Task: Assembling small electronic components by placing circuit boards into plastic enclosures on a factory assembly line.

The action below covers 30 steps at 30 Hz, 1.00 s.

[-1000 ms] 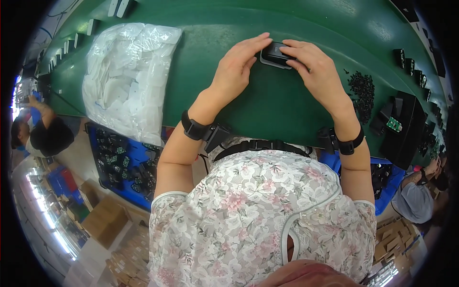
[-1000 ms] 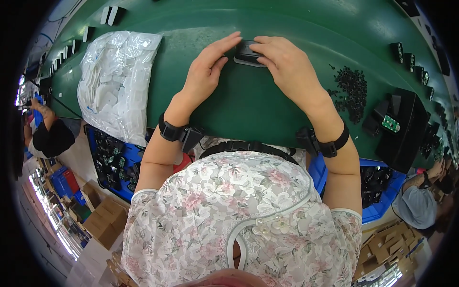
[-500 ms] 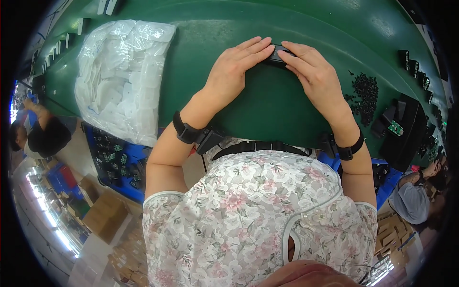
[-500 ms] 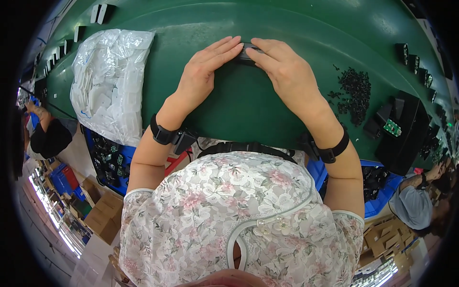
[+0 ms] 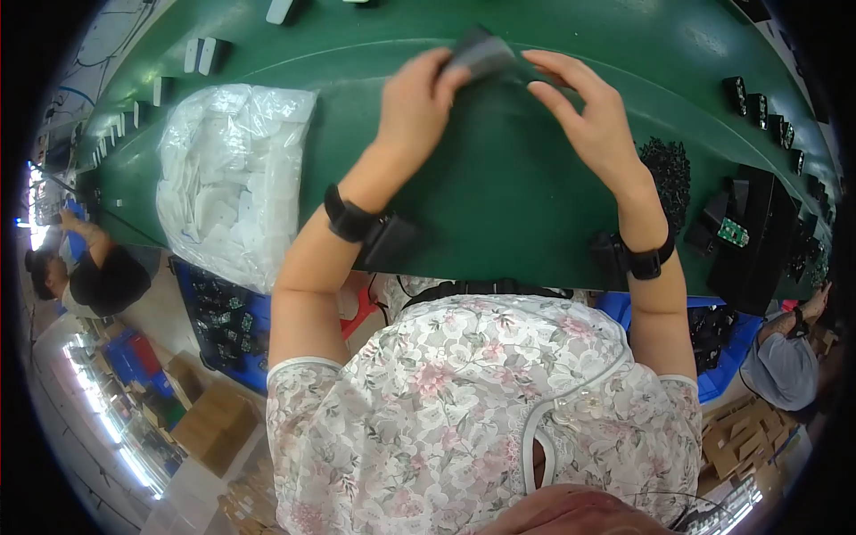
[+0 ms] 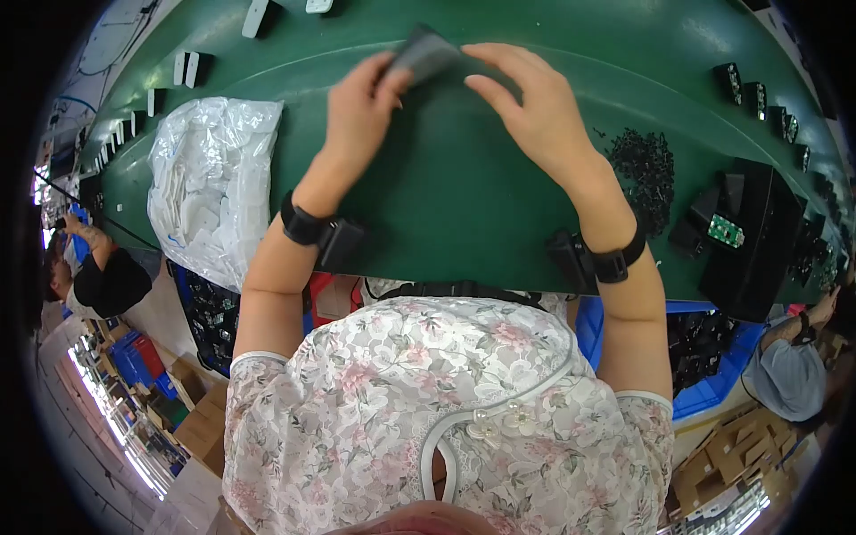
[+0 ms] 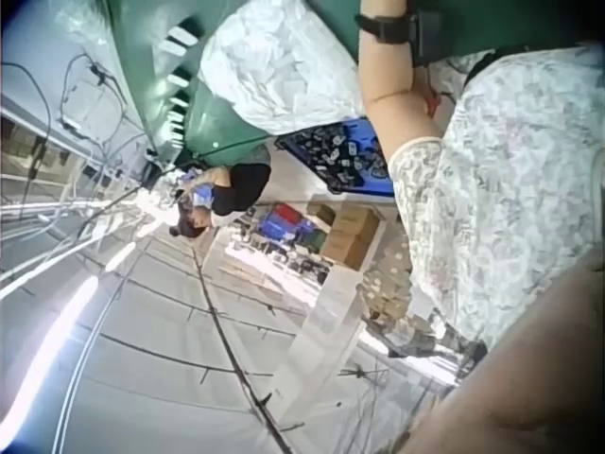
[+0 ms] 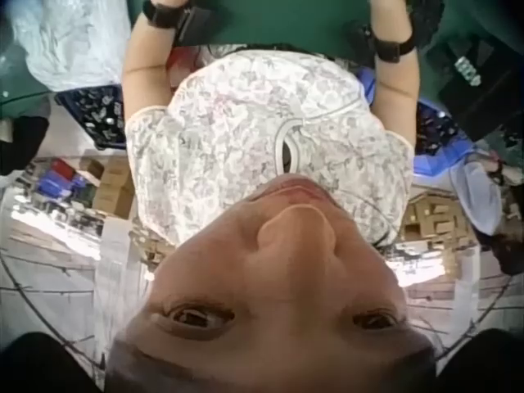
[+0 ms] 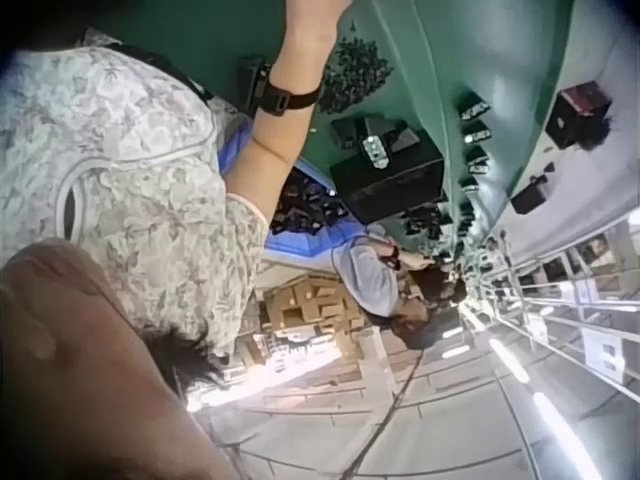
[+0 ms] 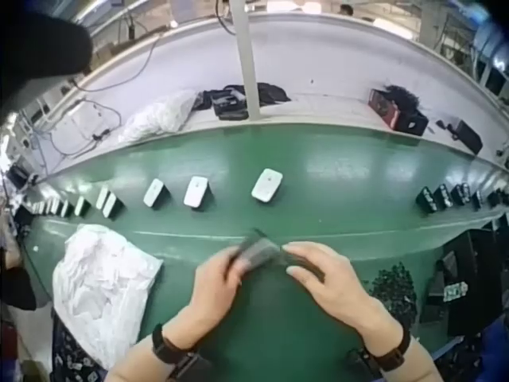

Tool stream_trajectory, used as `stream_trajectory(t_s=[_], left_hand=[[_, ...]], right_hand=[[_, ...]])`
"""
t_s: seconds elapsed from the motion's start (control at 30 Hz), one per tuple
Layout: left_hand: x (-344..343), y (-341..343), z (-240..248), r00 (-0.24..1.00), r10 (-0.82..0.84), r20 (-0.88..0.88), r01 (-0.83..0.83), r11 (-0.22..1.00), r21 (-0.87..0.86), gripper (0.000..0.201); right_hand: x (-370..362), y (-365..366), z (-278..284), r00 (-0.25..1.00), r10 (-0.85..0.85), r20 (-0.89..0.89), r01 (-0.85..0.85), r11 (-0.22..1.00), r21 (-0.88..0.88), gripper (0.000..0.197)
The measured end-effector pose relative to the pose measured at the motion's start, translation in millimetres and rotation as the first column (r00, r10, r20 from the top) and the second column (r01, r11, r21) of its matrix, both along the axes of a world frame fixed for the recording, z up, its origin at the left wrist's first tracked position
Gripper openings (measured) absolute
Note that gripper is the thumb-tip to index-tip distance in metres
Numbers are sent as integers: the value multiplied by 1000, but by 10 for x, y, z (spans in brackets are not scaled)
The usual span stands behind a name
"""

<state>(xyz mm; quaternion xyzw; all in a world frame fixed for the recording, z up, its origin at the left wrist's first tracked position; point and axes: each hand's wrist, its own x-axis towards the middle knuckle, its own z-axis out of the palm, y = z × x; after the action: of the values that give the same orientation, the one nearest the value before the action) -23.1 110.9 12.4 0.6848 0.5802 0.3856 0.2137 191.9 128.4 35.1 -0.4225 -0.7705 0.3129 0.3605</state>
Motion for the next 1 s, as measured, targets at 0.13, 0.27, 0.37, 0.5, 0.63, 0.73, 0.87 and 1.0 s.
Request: stream_trajectory(t_s=[0.13,0.27,0.37,0.5,0.63,0.73,0.87,1.0], left_hand=[[-302,697,-115,793,196,577,-28,958,-286,31],[-517,1223,-389,655,38,755,234,939,-250,30],[-448,1330,-405,802,272,532,13,883,-470,32],[-852,1274,-260,928,229,296,-37,843,-537,35],[-805,1180,-181,948,287,135,-187,849,-494,38],[-614,921,-179,943,332,19,-320,920,-225,32],[-279,-4,95,953,290,-90,-286,957,52,36],[-380,-807,158,944,234,-234,-249,968,-35,32]], right_hand=[[206,-110,171,991,-73,-115,60,992,-108,22],[424,-200,213,993,-84,-88,77,993,-84,22],[753,-329,219,913,-371,-167,349,925,-148,22],[1116,-402,196,794,-608,15,608,792,-49,21],[1145,-454,15,810,-476,344,490,870,52,23],[949,-412,-73,816,-421,397,388,907,165,22],[845,-325,-238,880,-277,385,195,951,238,15],[841,-317,-229,832,-236,502,155,968,197,8]])
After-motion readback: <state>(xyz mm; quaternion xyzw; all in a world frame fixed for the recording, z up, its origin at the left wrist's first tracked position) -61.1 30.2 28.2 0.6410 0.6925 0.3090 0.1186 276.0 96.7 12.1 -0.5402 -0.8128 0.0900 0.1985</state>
